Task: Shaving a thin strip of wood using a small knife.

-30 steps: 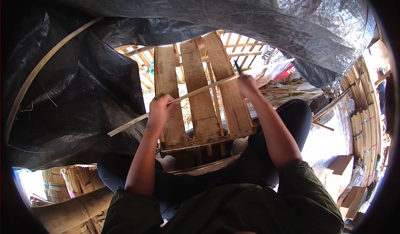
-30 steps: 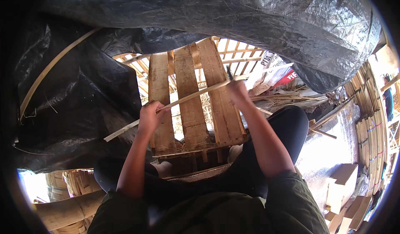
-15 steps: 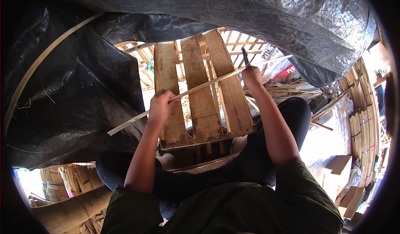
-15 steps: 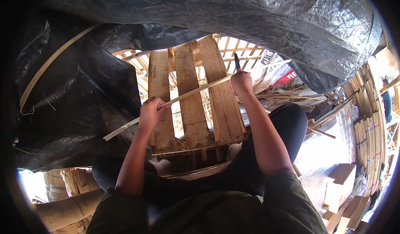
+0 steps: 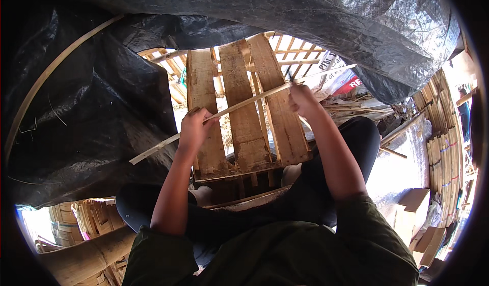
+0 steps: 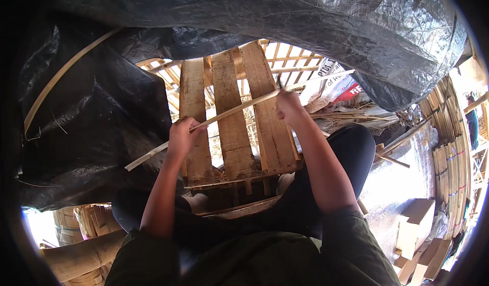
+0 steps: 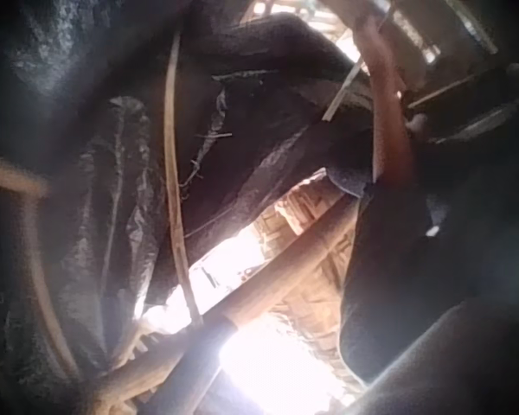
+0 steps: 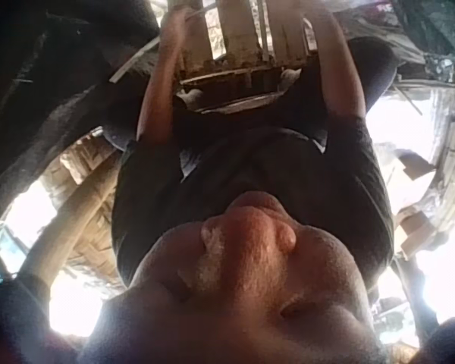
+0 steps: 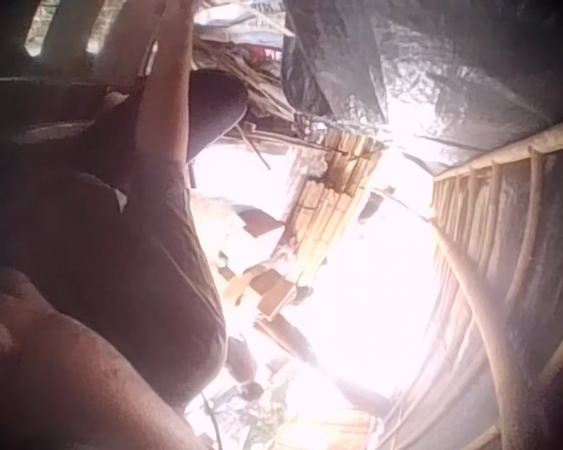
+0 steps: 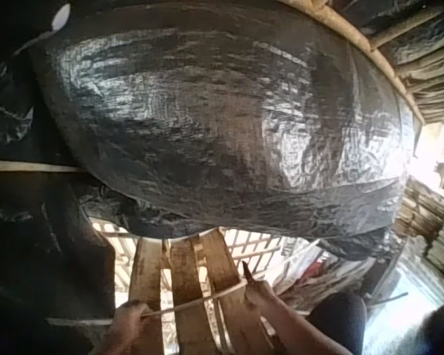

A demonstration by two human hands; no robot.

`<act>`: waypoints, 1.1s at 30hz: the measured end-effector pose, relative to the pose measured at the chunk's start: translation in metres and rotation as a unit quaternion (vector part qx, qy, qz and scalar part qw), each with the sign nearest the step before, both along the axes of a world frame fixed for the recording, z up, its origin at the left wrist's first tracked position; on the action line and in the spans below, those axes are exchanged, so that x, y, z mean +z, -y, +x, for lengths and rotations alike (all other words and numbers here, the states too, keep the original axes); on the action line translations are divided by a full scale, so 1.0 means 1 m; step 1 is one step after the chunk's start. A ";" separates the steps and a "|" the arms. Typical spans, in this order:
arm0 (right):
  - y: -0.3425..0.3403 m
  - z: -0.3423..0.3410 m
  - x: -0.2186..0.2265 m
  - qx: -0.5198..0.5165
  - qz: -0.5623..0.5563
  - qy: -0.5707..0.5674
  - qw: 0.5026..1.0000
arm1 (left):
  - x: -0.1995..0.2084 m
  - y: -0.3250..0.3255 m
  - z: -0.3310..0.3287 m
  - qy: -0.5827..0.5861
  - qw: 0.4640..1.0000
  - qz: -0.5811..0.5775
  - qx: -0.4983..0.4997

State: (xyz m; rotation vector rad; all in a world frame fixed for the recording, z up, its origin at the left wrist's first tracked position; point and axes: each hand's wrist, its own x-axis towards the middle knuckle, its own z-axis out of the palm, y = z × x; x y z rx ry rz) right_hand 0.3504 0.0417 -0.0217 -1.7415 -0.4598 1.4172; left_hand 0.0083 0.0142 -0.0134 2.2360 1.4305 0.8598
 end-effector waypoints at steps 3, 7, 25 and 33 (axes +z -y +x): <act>0.015 -0.054 0.007 0.050 -0.042 0.100 0.993 | -0.005 0.004 -0.009 -0.015 1.000 0.008 0.014; 0.002 0.010 -0.031 0.046 0.003 0.077 0.996 | 0.002 0.000 0.005 0.002 1.000 -0.018 0.001; 0.008 -0.040 0.008 -0.090 0.145 0.085 0.982 | -0.006 0.001 -0.006 -0.023 0.999 -0.004 0.022; 0.011 -0.028 0.012 -0.100 0.132 0.060 0.984 | -0.008 -0.001 0.002 -0.015 0.999 0.041 0.000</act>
